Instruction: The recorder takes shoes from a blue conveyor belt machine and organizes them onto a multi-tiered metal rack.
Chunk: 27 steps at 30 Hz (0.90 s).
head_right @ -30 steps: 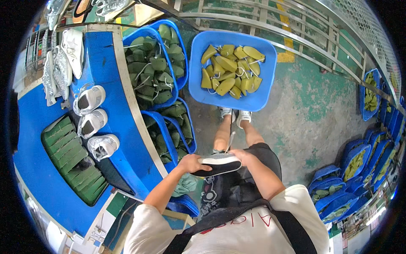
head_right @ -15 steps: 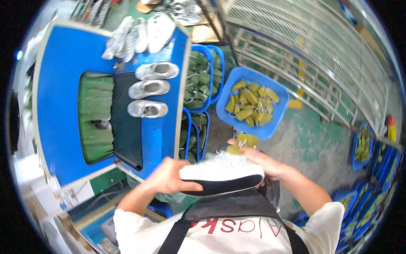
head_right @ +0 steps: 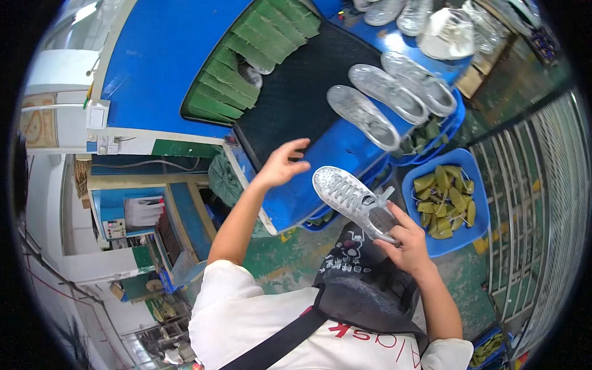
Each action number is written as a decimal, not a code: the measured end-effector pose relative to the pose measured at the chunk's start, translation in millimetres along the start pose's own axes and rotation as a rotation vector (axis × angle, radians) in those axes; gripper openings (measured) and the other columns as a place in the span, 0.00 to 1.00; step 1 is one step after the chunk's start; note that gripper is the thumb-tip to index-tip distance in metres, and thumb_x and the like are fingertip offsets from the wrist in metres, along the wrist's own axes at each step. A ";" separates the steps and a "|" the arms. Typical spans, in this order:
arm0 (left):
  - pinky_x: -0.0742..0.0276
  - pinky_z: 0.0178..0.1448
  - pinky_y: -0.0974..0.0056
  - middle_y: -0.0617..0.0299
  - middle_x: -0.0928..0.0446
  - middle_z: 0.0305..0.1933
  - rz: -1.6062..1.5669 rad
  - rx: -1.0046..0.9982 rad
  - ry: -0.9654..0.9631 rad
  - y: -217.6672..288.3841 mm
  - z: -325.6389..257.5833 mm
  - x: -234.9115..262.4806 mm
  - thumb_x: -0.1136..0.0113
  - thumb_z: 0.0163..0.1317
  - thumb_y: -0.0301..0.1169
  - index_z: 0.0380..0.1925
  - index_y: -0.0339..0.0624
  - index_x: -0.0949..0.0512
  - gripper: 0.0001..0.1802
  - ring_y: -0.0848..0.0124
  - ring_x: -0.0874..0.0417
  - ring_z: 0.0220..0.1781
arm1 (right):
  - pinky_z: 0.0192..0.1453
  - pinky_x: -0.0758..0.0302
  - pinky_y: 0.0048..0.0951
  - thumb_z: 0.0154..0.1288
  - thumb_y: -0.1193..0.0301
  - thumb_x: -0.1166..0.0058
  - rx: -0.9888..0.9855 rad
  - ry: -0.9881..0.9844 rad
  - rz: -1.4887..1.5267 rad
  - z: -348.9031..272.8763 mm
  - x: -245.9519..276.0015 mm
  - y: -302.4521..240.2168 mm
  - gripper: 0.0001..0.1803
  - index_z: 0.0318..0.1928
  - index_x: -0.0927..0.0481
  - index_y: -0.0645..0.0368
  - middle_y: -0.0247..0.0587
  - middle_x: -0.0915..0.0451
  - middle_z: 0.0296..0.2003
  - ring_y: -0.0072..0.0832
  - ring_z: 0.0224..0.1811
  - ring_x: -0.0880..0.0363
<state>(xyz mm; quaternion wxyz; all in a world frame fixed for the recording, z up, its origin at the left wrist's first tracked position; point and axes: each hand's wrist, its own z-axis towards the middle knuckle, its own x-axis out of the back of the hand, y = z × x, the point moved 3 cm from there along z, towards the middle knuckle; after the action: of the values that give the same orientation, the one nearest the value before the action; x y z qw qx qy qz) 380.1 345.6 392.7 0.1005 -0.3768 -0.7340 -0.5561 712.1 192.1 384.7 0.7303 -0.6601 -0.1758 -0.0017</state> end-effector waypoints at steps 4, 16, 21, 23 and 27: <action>0.23 0.50 0.62 0.53 0.25 0.54 -0.418 0.243 0.185 -85.2 77.7 103.1 0.40 0.58 0.34 0.64 0.48 0.35 0.32 0.63 0.20 0.50 | 0.57 0.27 0.39 0.38 0.73 0.28 0.205 0.027 -0.199 88.0 -49.3 45.6 0.19 0.21 0.30 0.62 0.60 0.31 0.61 0.54 0.58 0.27; 0.35 0.62 0.57 0.47 0.39 0.68 0.400 0.126 1.258 -255.3 175.3 319.5 0.50 0.60 0.35 0.67 0.36 0.43 0.35 0.53 0.32 0.64 | 0.59 0.30 0.44 0.43 0.77 0.33 0.056 0.115 -0.577 141.4 -38.5 100.9 0.16 0.31 0.27 0.64 0.61 0.27 0.54 0.56 0.55 0.26; 0.45 0.70 0.59 0.41 0.41 0.68 0.185 0.052 1.080 -254.1 191.6 264.3 0.31 0.48 0.44 0.68 0.31 0.50 0.54 0.53 0.39 0.69 | 0.62 0.35 0.50 0.50 0.63 0.34 -0.015 0.183 -0.627 136.8 -44.1 74.3 0.22 0.41 0.25 0.63 0.60 0.29 0.57 0.57 0.60 0.31; 0.43 0.70 0.60 0.37 0.38 0.65 0.450 0.082 1.070 -216.4 204.8 243.5 0.24 0.39 0.46 0.66 0.29 0.46 0.58 0.52 0.37 0.67 | 0.62 0.35 0.50 0.53 0.64 0.36 -0.057 0.232 -0.658 124.0 -39.1 62.1 0.20 0.42 0.25 0.63 0.59 0.29 0.57 0.57 0.60 0.32; 0.31 0.62 0.54 0.44 0.30 0.58 0.360 0.244 0.954 -223.3 183.7 308.0 0.23 0.39 0.37 0.61 0.30 0.41 0.51 0.52 0.26 0.58 | 0.59 0.32 0.47 0.50 0.75 0.40 0.076 0.260 -0.516 123.9 -36.0 36.8 0.13 0.39 0.24 0.61 0.54 0.26 0.54 0.52 0.56 0.27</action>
<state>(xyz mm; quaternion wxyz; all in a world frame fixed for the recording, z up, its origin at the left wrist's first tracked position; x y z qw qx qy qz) 67.2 623.5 335.4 0.5610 -0.1872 -0.5896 -0.5501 655.4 308.1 348.2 0.7463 -0.5601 -0.2427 -0.2654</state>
